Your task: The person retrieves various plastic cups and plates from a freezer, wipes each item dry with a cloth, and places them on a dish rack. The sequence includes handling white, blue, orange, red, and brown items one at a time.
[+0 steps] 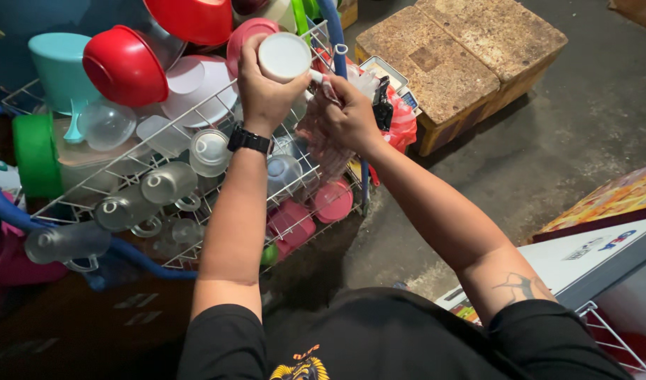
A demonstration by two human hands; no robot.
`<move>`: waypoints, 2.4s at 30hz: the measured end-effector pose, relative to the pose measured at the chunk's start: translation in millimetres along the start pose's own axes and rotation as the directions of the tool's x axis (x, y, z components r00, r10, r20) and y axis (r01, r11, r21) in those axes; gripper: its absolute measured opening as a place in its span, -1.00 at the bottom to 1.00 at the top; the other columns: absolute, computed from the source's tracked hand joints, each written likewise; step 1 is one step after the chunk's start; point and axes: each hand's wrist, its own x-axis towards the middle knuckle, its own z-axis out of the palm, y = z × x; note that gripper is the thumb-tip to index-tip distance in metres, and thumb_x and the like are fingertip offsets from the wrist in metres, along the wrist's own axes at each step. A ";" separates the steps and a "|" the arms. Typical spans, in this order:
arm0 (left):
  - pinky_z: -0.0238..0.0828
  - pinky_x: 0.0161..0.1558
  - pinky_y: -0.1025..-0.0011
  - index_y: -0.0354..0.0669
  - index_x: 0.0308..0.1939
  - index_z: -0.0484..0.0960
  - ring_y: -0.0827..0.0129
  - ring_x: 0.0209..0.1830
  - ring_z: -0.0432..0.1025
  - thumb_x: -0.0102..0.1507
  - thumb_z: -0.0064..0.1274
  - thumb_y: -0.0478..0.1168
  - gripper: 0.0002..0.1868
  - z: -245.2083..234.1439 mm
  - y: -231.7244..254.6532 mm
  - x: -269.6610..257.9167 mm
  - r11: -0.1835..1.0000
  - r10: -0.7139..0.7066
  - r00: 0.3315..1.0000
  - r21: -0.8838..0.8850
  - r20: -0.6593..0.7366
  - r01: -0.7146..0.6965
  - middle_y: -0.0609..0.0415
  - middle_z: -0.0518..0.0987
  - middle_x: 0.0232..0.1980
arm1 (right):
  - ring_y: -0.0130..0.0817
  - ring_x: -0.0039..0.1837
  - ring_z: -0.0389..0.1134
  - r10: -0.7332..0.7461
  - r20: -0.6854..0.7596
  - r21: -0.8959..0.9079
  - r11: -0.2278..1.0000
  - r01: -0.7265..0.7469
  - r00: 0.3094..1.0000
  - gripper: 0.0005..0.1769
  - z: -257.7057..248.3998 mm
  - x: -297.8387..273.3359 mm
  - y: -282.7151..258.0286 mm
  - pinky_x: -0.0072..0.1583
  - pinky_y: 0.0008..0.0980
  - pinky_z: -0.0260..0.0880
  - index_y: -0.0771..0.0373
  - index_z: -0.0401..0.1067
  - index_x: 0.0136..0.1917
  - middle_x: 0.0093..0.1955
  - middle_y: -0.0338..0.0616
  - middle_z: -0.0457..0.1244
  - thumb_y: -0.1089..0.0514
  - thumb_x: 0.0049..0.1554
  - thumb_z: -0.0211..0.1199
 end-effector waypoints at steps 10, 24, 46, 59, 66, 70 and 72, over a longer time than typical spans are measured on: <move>0.52 0.07 0.19 -0.27 0.18 0.37 0.00 0.03 0.58 -0.05 0.47 -0.04 -0.15 -3.7 -19.9 -9.2 0.939 -0.260 0.953 0.271 0.156 0.212 -0.22 0.63 0.03 | -0.32 0.05 0.43 -0.050 -0.115 -0.294 0.956 0.014 0.992 -0.62 2.3 -13.6 43.2 0.15 -0.36 0.43 0.26 0.47 0.22 0.01 -0.05 0.35 0.32 0.10 0.20; -0.05 0.66 -0.12 -0.25 0.55 0.23 -0.33 0.66 -0.09 0.24 0.53 -0.16 -0.04 -10.2 44.3 -44.0 0.957 0.118 0.953 0.223 0.280 -0.185 -0.38 0.00 0.63 | -0.37 -0.05 0.44 0.223 -0.206 0.015 0.974 -0.224 0.953 -0.63 17.9 -43.3 34.5 0.05 -0.37 0.52 0.26 0.45 0.26 -0.02 -0.14 0.39 0.29 0.19 0.10; 0.31 0.41 0.10 -0.12 0.49 0.21 -0.23 0.52 0.19 -0.05 0.51 -0.11 0.11 194.6 101.5 -235.6 0.832 0.495 0.458 -0.555 0.738 -0.005 -0.38 0.03 0.60 | -0.48 0.17 0.35 0.455 -0.688 0.591 0.803 0.073 0.565 -0.70 -121.6 -258.8 -31.2 0.21 -0.44 0.40 0.23 0.35 0.29 0.17 -0.17 0.30 0.09 0.38 -0.02; 0.51 0.11 0.27 -0.22 -0.01 0.59 0.02 0.09 0.53 -0.06 0.35 -0.32 -0.47 412.4 193.2 -289.8 0.912 0.309 0.360 -0.382 0.881 0.152 -0.09 0.58 0.14 | -0.26 0.26 0.43 -0.040 -0.871 -0.386 0.673 -0.631 0.490 -0.61 -371.6 -417.8 -53.5 0.27 -0.31 0.41 0.35 0.41 0.33 0.23 0.10 0.39 0.07 0.35 0.09; 0.31 0.25 0.09 -0.30 -0.09 0.59 -0.14 0.22 0.34 -0.13 0.43 -0.17 -0.41 537.5 241.0 -358.2 0.946 0.285 0.285 -0.317 0.915 0.071 -0.19 0.52 0.16 | 0.22 0.25 0.29 0.210 -0.978 -0.028 -0.101 -0.995 0.006 -0.27 -560.2 -524.2 4.1 0.19 0.08 0.34 0.21 0.36 0.35 0.26 0.22 0.26 -0.16 0.04 0.46; 0.13 0.38 -0.04 -0.23 -0.13 0.61 -0.25 0.42 0.19 0.00 0.43 -0.09 -0.52 578.3 257.2 -404.2 0.938 0.328 0.297 -0.347 0.897 0.013 -0.24 0.44 0.34 | 0.10 0.43 0.23 0.568 -0.786 0.036 -0.351 -0.936 -0.244 -0.04 -600.6 -571.5 91.7 0.34 -0.02 0.32 0.17 0.22 0.48 0.45 0.08 0.18 -0.14 -0.06 0.54; 0.05 0.42 -0.10 -0.24 -0.14 0.60 -0.28 0.45 0.13 -0.02 0.44 -0.09 -0.51 589.2 259.4 -416.7 0.940 0.329 0.284 -0.341 0.901 -0.007 -0.25 0.40 0.37 | 0.05 0.45 0.23 0.638 -0.710 0.017 -0.409 -0.913 -0.299 -0.08 -609.0 -591.6 137.7 0.34 -0.05 0.34 0.12 0.24 0.48 0.47 0.04 0.17 -0.04 -0.08 0.53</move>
